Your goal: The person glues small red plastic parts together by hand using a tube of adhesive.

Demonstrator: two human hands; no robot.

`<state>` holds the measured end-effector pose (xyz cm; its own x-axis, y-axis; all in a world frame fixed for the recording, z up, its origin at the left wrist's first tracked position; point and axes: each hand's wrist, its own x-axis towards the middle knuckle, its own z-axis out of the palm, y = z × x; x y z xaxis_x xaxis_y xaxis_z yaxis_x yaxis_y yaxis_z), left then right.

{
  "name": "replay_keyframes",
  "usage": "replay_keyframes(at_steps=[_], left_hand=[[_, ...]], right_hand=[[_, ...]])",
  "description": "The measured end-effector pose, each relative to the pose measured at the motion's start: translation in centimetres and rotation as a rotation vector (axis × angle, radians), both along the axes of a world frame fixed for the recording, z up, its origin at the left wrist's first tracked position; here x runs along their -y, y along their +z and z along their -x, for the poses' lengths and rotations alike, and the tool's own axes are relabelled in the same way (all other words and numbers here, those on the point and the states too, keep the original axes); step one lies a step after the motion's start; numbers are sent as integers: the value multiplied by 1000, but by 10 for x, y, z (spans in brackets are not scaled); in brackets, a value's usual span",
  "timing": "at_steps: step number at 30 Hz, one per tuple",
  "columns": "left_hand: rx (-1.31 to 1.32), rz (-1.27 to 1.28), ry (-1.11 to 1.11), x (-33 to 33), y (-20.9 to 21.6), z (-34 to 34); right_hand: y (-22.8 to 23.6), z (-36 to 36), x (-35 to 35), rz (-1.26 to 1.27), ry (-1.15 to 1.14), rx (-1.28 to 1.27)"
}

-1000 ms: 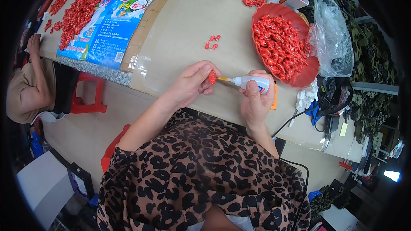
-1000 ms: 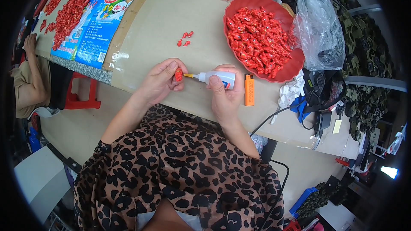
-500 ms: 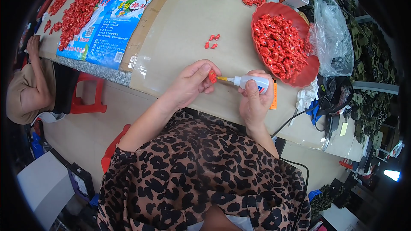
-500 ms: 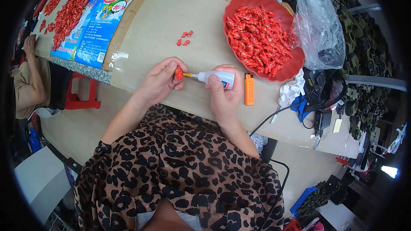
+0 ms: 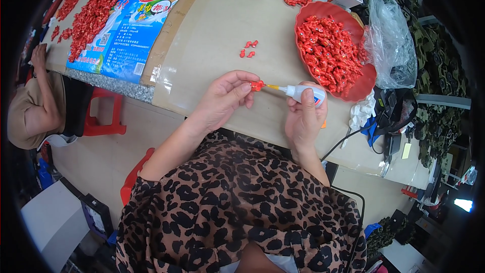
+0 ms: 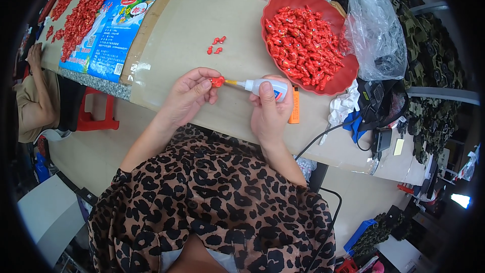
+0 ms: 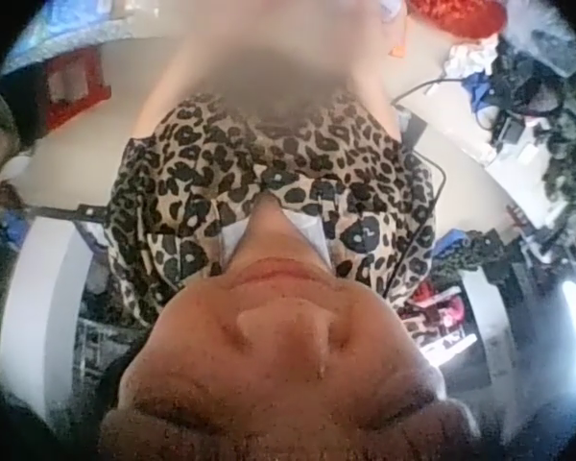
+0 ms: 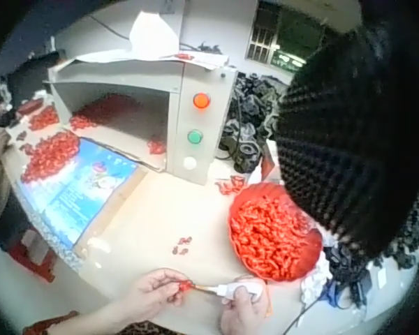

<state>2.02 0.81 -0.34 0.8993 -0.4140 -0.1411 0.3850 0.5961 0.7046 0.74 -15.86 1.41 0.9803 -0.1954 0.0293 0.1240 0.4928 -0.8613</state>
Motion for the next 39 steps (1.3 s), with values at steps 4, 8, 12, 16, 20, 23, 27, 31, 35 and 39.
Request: replay_keyframes(at_steps=[4, 8, 12, 16, 20, 23, 27, 31, 35, 39], left_hand=[[0, 23, 48, -1, -2, 1], [19, 68, 37, -1, -6, 0], [19, 79, 43, -1, -6, 1], [27, 74, 43, -1, -7, 1], [22, 77, 47, -1, -6, 0], [15, 73, 57, 0, -5, 0], [29, 75, 62, -1, -8, 1], [-2, 116, 73, -5, -4, 3], [-16, 124, 78, -12, -2, 7], [8, 238, 36, -17, -12, 9]], right_hand=[[-1, 2, 1, 50, -32, 28], [-5, 3, -1, 125, -29, 54], [-5, 3, -2, 205, -29, 136], [-7, 2, -1, 208, -15, 127], [-6, 2, -1, 208, -6, 128], [-6, 3, -3, 197, -8, 109], [-3, 1, -2, 33, 16, 80], [9, -4, -1, -169, 72, -91], [14, -7, -2, 145, 123, -99], [17, -17, -7, 422, 232, -148]])
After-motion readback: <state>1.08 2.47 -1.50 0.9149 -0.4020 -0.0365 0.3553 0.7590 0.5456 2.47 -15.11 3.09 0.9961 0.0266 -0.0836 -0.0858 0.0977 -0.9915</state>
